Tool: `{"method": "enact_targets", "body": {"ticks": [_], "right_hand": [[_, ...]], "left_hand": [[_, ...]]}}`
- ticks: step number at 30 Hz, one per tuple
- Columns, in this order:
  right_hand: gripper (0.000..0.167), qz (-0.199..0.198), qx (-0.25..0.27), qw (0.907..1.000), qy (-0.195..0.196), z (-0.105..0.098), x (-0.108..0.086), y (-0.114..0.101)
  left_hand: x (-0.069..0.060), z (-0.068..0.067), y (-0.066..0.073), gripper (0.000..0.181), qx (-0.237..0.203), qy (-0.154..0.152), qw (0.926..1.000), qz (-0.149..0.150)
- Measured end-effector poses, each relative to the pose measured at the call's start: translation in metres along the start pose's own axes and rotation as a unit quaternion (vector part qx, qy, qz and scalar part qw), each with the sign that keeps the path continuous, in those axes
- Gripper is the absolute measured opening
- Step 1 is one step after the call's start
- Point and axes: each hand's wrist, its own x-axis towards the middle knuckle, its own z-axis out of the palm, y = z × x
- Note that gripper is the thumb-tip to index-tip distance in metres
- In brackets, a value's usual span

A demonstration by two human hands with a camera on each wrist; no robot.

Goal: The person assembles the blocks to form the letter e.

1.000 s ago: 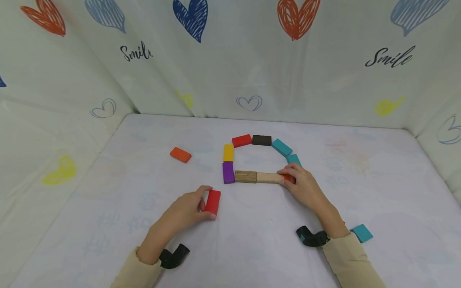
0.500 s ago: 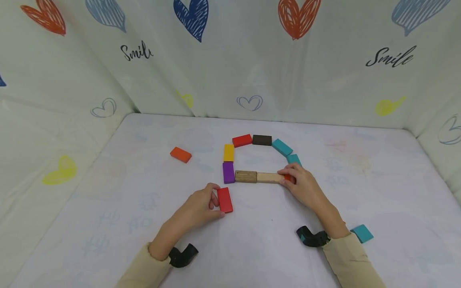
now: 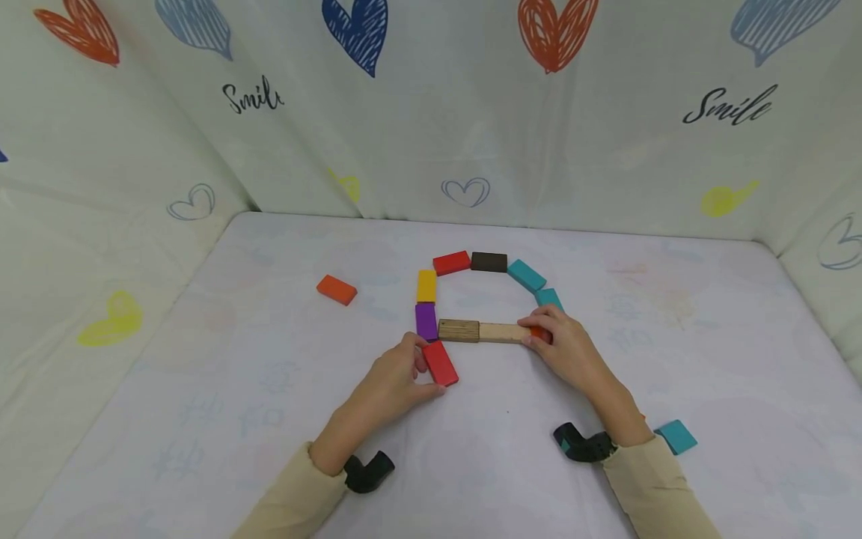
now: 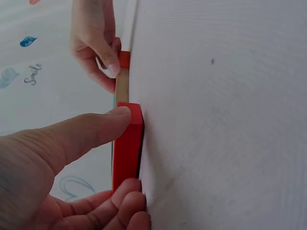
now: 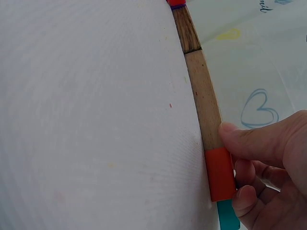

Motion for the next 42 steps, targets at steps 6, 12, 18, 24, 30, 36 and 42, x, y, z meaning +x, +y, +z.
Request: {"method": "enact_targets", "body": {"ticks": [6,12,18,24,30,36,42], "right_hand": [[0.027,-0.003,0.0,1.0,0.0,0.0,0.0,-0.001],[0.027,-0.001,0.0,1.0,0.0,0.0,-0.001,-0.001],[0.027,0.002,0.003,1.0,-0.001,-0.002,-0.001,-0.001],[0.026,0.001,0.002,1.0,-0.001,-0.003,-0.001,-0.002],[0.027,0.005,0.002,1.0,-0.002,-0.003,0.0,-0.003],[0.027,0.002,0.002,1.0,0.0,-0.002,-0.001,-0.002],[0.026,-0.004,0.003,1.0,0.003,-0.001,0.0,-0.002]], "left_hand": [[0.002,0.002,0.002,0.06,-0.009,-0.006,0.9995,-0.03],[0.003,0.001,0.005,0.062,-0.013,-0.009,0.999,-0.042],[0.003,0.001,0.006,0.063,-0.011,-0.012,0.9991,-0.039],[0.006,-0.007,0.005,0.066,-0.028,-0.012,0.9981,-0.053],[0.037,-0.03,-0.003,0.044,-0.058,0.04,0.9968,-0.038],[0.084,-0.05,-0.01,0.041,-0.046,0.058,0.9951,-0.065],[0.111,-0.055,-0.012,0.046,-0.028,0.025,0.994,-0.103]]}}
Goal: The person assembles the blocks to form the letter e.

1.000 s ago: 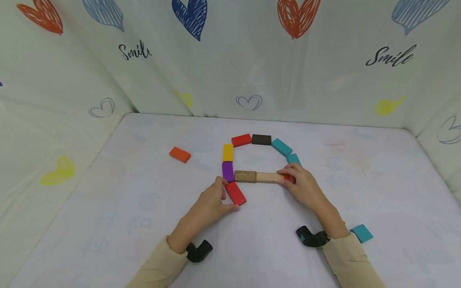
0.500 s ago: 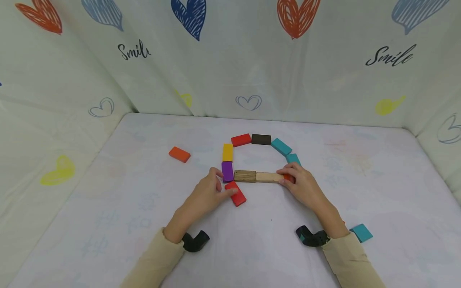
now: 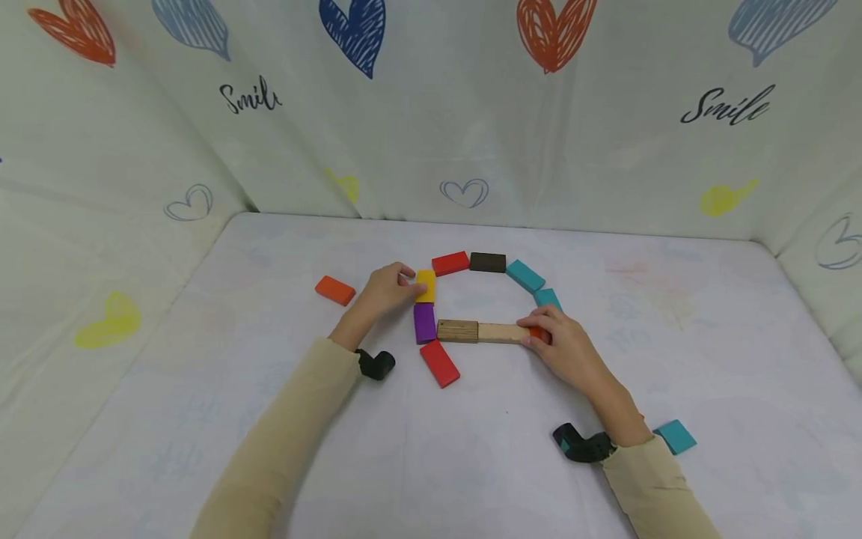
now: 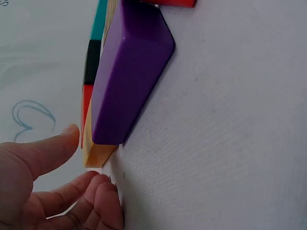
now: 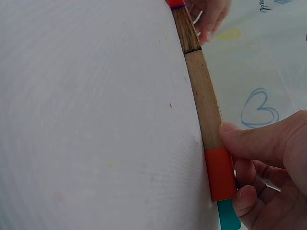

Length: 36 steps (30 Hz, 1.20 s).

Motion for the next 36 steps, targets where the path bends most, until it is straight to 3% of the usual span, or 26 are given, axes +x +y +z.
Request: {"method": "enact_targets", "body": {"ticks": [11,36], "right_hand": [[0.026,0.003,0.002,1.0,-0.002,-0.003,0.0,-0.002],[0.027,0.003,0.002,1.0,-0.006,0.0,0.001,0.001]], "left_hand": [[0.012,0.002,0.001,0.036,-0.012,0.013,0.9998,-0.014],[0.013,-0.001,0.002,0.036,-0.012,-0.005,0.9998,-0.013]]}}
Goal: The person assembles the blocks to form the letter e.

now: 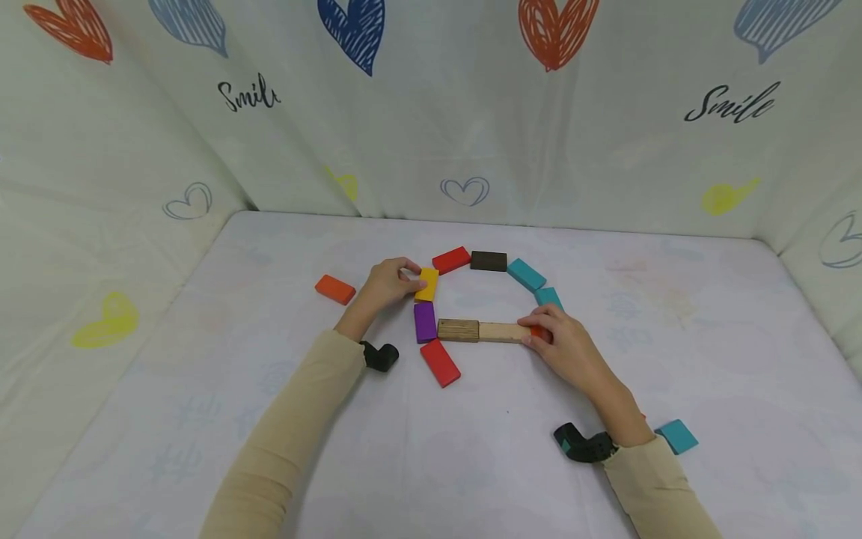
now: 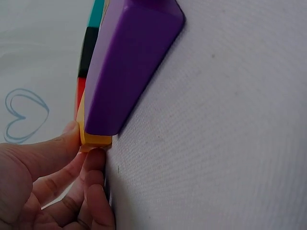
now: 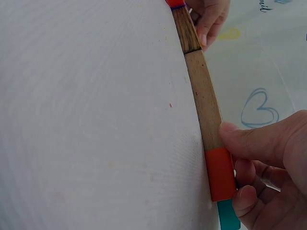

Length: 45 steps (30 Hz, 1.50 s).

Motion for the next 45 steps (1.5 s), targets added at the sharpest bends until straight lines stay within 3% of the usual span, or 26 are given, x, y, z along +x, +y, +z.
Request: {"method": "enact_targets", "body": {"ticks": [7,12,14,18,21,25,27,30,40,45], "right_hand": [[0.026,0.0,-0.002,1.0,0.0,0.0,0.0,0.0],[0.026,0.002,0.003,1.0,-0.003,0.0,0.0,0.001],[0.026,0.003,0.004,1.0,-0.003,0.0,0.0,0.001],[0.026,0.002,0.006,1.0,-0.002,0.0,-0.001,0.001],[0.026,0.001,0.007,1.0,0.0,0.001,-0.001,0.001],[0.027,0.002,0.006,1.0,-0.002,0.001,-0.002,0.001],[0.027,0.002,0.005,1.0,-0.002,0.002,-0.002,0.001],[0.027,0.001,0.004,1.0,-0.002,0.002,-0.002,0.001],[0.027,-0.005,0.001,1.0,0.001,-0.001,-0.001,-0.002],[0.026,-0.005,0.0,1.0,0.004,-0.002,0.0,-0.002]], "left_hand": [[0.002,-0.001,-0.002,0.039,0.003,-0.011,0.9999,0.004],[0.009,-0.003,0.003,0.045,0.004,-0.007,1.0,-0.002],[0.014,-0.003,0.011,0.044,0.008,-0.004,0.9999,0.013],[0.027,0.002,0.032,0.038,0.043,-0.001,0.9963,0.075],[0.037,0.008,0.047,0.036,0.099,-0.006,0.9874,0.123],[0.046,0.015,0.065,0.034,0.185,-0.027,0.9664,0.177],[0.05,0.017,0.072,0.033,0.218,-0.038,0.9559,0.193],[0.054,0.021,0.08,0.03,0.232,-0.053,0.9513,0.196],[0.067,0.025,0.088,0.03,0.177,-0.083,0.9638,0.181],[0.071,0.026,0.088,0.03,0.159,-0.09,0.9652,0.187]]}}
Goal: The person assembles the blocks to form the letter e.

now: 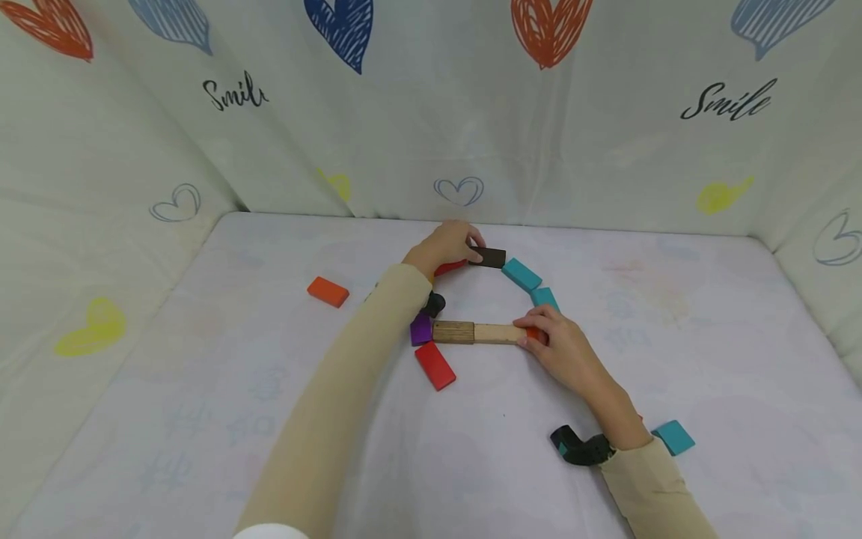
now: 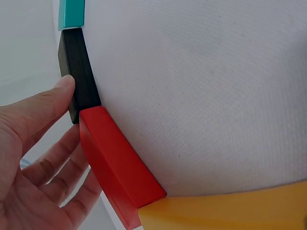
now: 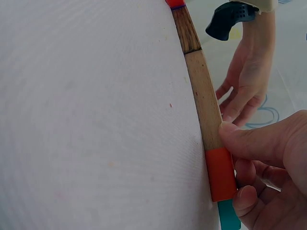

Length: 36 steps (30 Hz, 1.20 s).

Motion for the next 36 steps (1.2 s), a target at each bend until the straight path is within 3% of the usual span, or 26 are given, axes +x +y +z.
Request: {"method": "enact_targets", "body": {"ticks": [5,14,24,36], "right_hand": [[0.027,0.004,-0.001,1.0,0.0,0.0011,0.0007,0.0004],[0.027,0.001,-0.002,1.0,0.005,0.0035,0.0018,0.0024],[0.027,-0.001,-0.003,0.9999,0.012,0.0066,0.0026,0.0058],[0.027,0.003,-0.009,0.9998,0.018,0.0098,0.0038,0.0074]], "left_hand": [[0.0012,0.0002,-0.0013,0.03,-0.004,0.003,0.9999,0.01],[-0.0044,-0.0045,-0.0067,0.039,-0.013,-0.03,0.9994,0.014],[-0.0035,-0.0013,-0.0039,0.028,0.014,-0.011,0.9997,0.019],[0.0015,0.0012,-0.0039,0.027,0.025,-0.003,0.9994,0.025]]}}
